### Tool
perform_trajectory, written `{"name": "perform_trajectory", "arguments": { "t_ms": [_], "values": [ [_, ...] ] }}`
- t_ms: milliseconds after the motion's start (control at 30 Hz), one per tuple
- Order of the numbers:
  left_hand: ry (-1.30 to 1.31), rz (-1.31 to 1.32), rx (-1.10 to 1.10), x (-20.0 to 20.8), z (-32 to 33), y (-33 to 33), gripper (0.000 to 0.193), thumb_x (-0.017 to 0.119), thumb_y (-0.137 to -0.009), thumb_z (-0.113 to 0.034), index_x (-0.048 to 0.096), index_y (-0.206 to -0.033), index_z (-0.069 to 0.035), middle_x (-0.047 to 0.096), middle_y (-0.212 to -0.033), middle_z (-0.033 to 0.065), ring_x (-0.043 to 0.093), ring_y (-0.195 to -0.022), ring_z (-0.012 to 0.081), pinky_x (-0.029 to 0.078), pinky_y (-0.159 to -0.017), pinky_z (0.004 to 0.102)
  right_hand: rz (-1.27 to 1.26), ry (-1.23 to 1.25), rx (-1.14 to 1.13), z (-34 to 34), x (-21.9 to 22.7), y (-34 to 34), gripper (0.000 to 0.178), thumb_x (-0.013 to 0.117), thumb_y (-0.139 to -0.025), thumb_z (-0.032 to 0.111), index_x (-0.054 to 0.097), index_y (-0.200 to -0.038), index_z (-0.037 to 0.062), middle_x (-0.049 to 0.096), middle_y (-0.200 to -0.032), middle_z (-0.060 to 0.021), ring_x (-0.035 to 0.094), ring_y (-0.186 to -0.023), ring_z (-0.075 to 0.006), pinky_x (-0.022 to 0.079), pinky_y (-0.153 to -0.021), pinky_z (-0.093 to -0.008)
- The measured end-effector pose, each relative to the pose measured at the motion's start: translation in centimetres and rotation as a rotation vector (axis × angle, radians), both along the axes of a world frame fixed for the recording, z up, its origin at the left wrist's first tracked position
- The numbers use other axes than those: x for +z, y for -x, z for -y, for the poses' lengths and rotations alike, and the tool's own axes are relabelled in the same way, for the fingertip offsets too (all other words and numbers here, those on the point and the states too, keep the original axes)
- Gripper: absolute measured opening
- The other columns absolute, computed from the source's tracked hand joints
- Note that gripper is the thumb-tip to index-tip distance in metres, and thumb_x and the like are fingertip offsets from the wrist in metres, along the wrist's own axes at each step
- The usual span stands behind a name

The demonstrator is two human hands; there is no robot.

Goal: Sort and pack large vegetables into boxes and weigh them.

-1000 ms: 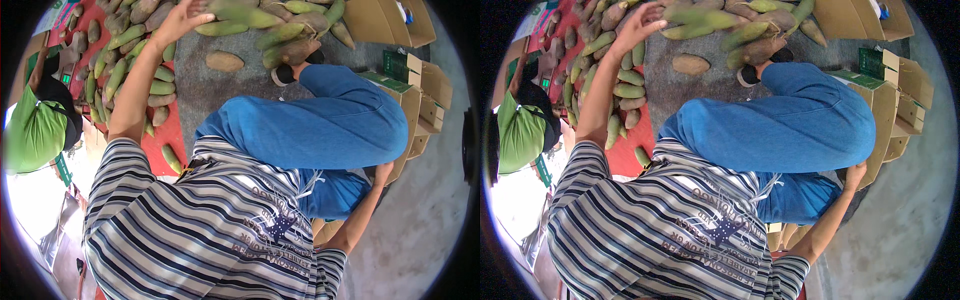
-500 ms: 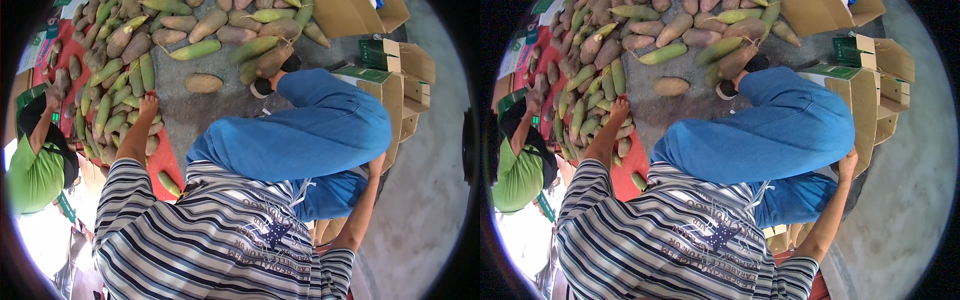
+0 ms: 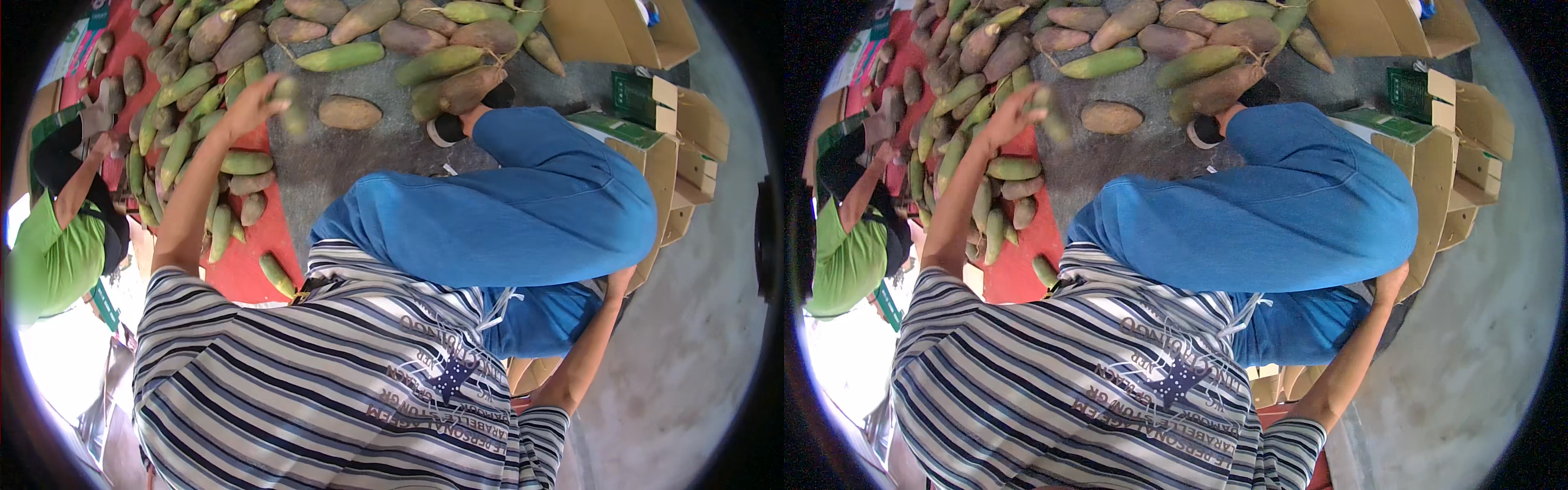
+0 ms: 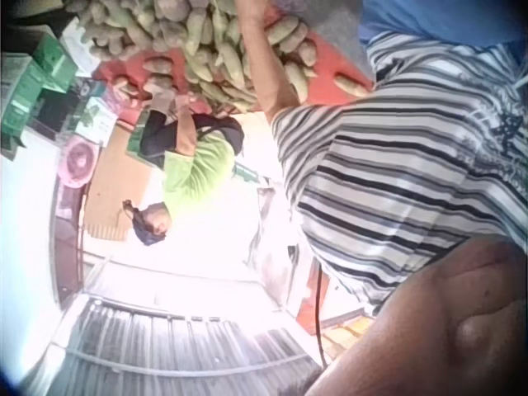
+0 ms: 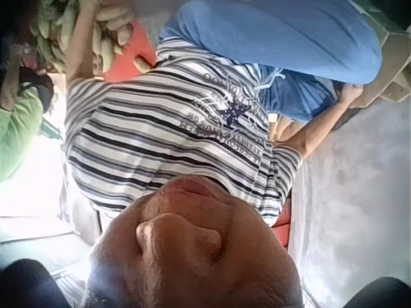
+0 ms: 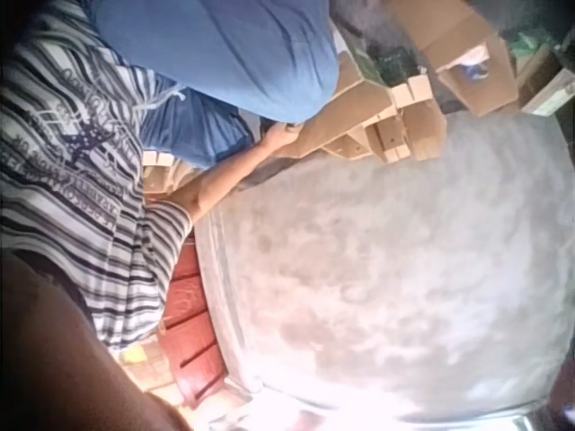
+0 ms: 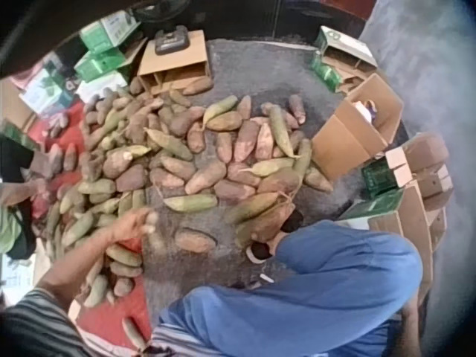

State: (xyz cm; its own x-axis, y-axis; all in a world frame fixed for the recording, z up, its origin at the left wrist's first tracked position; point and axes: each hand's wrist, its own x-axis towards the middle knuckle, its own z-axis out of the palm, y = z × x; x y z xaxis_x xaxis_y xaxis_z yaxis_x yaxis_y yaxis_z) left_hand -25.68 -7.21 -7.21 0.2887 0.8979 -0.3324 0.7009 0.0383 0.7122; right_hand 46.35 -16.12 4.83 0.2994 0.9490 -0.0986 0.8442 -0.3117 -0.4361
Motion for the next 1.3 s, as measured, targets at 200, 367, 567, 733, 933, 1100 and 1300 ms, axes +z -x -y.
{"name": "perform_trajectory", "arguments": {
  "t_ms": [200, 367, 567, 733, 933, 1100, 1300],
  "values": [
    [-0.164, 0.213, 0.371, 0.2, -3.9, -0.8, 0.056, 0.064, -0.080, -0.031, 0.043, -0.120, 0.002, 0.051, -0.117, 0.0179, 0.050, -0.109, 0.0246, 0.038, -0.093, 0.0335, 0.059, 0.045, -0.003, -0.5, 0.1, 0.5, 0.031, 0.056, -0.077, 0.014, 0.057, -0.100, -0.0074, 0.063, -0.092, -0.0169, 0.058, -0.085, -0.0219, 0.045, -0.075, -0.0330],
    [0.458, -0.890, -0.234, -11.8, 11.5, 10.2, 0.056, 0.066, -0.068, -0.036, 0.048, -0.112, -0.006, 0.052, -0.115, 0.0148, 0.048, -0.111, 0.0297, 0.040, -0.089, 0.0421, -0.059, 0.038, 0.024, -0.3, -2.9, -0.4, 0.031, 0.056, -0.077, 0.012, 0.056, -0.101, -0.0079, 0.062, -0.095, -0.0176, 0.057, -0.087, -0.0223, 0.044, -0.077, -0.0327],
    [0.404, -1.066, -0.296, -8.3, 11.2, 1.9, 0.053, 0.064, -0.071, -0.032, 0.044, -0.116, -0.011, 0.049, -0.118, 0.0079, 0.045, -0.114, 0.0290, 0.041, -0.086, 0.0445, 0.054, -0.032, 0.020, 1.8, -1.0, -1.4, 0.029, 0.054, -0.078, 0.011, 0.055, -0.100, -0.0087, 0.062, -0.096, -0.0173, 0.057, -0.088, -0.0228, 0.043, -0.078, -0.0323],
    [0.369, -0.743, -0.081, -7.5, 9.9, 1.3, 0.054, 0.068, -0.069, -0.021, 0.044, -0.116, -0.007, 0.053, -0.113, 0.0114, 0.048, -0.109, 0.0309, 0.041, -0.085, 0.0456, 0.035, 0.026, 0.035, 0.2, -0.8, -0.9, 0.029, 0.054, -0.079, 0.011, 0.056, -0.100, -0.0086, 0.062, -0.096, -0.0172, 0.058, -0.089, -0.0238, 0.044, -0.078, -0.0330],
    [0.130, 0.463, 0.420, -0.2, -1.1, -5.3, 0.051, 0.066, -0.079, -0.028, 0.046, -0.116, 0.000, 0.058, -0.101, 0.0086, 0.052, -0.092, 0.0160, 0.041, -0.080, 0.0298, 0.126, -0.028, 0.115, 0.2, -0.9, -1.7, 0.029, 0.054, -0.079, 0.013, 0.057, -0.099, -0.0066, 0.063, -0.093, -0.0176, 0.058, -0.087, -0.0225, 0.044, -0.075, -0.0331],
    [-0.518, -0.071, 0.814, -6.8, -0.3, 2.9, 0.047, 0.066, -0.077, -0.028, 0.053, -0.109, 0.004, 0.059, -0.103, 0.0153, 0.056, -0.094, 0.0230, 0.041, -0.084, 0.0315, -0.038, -0.018, 0.028, 0.0, -1.2, 0.4, 0.028, 0.055, -0.076, 0.012, 0.058, -0.097, -0.0067, 0.063, -0.091, -0.0197, 0.059, -0.085, -0.0217, 0.045, -0.073, -0.0338],
    [0.328, -0.361, 1.301, -16.0, 5.8, 9.9, 0.076, 0.078, -0.060, -0.042, 0.050, -0.104, 0.014, 0.057, -0.106, 0.0217, 0.058, -0.095, 0.0309, 0.047, -0.077, 0.0372, 0.058, 0.033, 0.060, 0.0, 0.5, 0.0, 0.026, 0.056, -0.075, 0.011, 0.058, -0.094, -0.0070, 0.064, -0.087, -0.0165, 0.059, -0.082, -0.0193, 0.045, -0.074, -0.0325]
  ]
}}
